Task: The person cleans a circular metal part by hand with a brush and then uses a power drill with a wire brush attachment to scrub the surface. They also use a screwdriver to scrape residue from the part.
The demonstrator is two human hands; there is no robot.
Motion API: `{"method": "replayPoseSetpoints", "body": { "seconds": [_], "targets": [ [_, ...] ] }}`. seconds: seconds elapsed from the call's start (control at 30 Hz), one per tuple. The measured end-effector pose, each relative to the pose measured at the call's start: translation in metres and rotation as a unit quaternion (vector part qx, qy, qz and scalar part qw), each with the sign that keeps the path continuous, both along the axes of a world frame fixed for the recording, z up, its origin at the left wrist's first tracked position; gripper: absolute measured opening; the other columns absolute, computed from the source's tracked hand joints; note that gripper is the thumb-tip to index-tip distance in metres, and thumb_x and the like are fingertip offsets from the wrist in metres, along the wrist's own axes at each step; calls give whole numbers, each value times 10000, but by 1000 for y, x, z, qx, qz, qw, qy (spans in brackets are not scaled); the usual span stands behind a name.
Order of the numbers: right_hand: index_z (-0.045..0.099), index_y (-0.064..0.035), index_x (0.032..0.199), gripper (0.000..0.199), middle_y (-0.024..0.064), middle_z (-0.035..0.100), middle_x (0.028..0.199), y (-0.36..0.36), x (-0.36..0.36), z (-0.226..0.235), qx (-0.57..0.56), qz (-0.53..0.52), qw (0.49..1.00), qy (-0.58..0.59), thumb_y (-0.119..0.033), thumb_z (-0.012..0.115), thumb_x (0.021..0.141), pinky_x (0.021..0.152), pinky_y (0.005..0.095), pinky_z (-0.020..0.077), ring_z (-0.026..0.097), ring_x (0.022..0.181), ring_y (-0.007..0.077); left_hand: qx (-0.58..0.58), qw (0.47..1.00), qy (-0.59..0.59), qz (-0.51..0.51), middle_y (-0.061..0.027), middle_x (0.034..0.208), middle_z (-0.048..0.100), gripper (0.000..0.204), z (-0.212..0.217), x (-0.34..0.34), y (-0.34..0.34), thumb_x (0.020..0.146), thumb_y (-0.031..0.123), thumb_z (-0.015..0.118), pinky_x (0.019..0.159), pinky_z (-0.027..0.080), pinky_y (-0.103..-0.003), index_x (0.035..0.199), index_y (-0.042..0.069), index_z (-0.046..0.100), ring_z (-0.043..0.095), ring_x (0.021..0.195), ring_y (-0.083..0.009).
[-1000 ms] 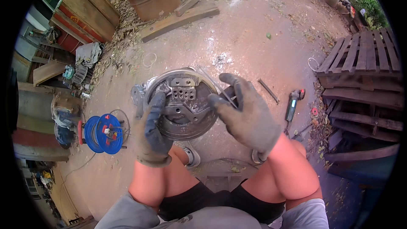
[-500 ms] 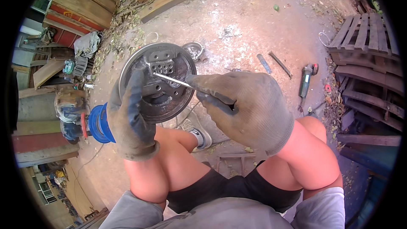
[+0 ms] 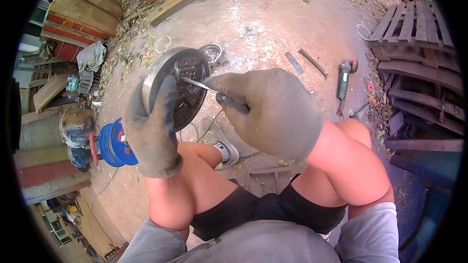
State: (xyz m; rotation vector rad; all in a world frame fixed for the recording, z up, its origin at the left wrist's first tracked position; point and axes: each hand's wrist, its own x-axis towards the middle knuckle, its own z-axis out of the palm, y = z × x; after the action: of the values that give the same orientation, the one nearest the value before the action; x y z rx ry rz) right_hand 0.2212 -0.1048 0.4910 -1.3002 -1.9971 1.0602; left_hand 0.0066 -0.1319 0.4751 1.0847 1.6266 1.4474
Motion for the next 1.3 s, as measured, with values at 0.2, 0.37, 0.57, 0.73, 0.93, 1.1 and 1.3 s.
{"method": "replayPoseSetpoints", "body": {
  "seconds": [0.2,0.37,0.57,0.73,0.93,1.1,1.3],
  "targets": [
    [799,-49,1326,326,-65,604,813,12,12,-19,-389,-33,870,302,-204,696,1059,568,222,375,484,653,34,23,998,63,12,-123,1206,781,457,3,10,-1,1013,221,838,954,586,-312,1365,-47,722,724,1079,-156],
    [789,-101,1284,343,169,804,971,2,1,-33,172,-1,980,-100,-209,699,971,794,476,618,786,865,349,-9,998,50,-29,-133,1177,788,422,-2,12,8,1010,206,815,931,579,-318,1332,-53,732,722,1054,-153],
    [796,-48,1259,310,57,726,832,14,10,-39,45,30,997,49,-202,689,1011,627,358,493,648,677,220,20,997,46,-54,-120,1101,803,369,-10,12,15,1016,199,794,919,575,-311,1281,-55,758,724,1014,-154],
    [774,-35,1284,318,80,727,811,17,17,-39,19,64,996,59,-184,674,1022,680,375,534,676,699,238,31,994,82,-66,-134,1082,814,372,-13,12,21,1008,214,806,915,578,-316,1269,-49,770,728,989,-149],
    [766,-39,1144,242,185,768,904,6,3,-35,161,0,974,-160,-202,670,993,832,479,619,764,859,374,25,995,69,-67,-135,1103,820,369,-19,15,23,1008,202,809,907,586,-327,1279,-45,768,731,990,-151],
    [733,-30,990,204,218,769,938,19,3,-18,-51,4,998,-39,-222,665,987,829,504,610,762,922,422,-13,995,24,-98,-115,1143,809,347,-5,24,18,1028,141,788,891,593,-302,1309,-58,746,729,1000,-135],
    [756,-18,1050,213,234,781,1039,31,14,-42,-12,91,996,13,-166,605,1029,839,484,609,776,941,402,7,992,-58,-109,-122,1140,797,327,-5,47,12,1026,65,775,884,599,-281,1319,-72,733,732,1017,-131]
  ]
}}
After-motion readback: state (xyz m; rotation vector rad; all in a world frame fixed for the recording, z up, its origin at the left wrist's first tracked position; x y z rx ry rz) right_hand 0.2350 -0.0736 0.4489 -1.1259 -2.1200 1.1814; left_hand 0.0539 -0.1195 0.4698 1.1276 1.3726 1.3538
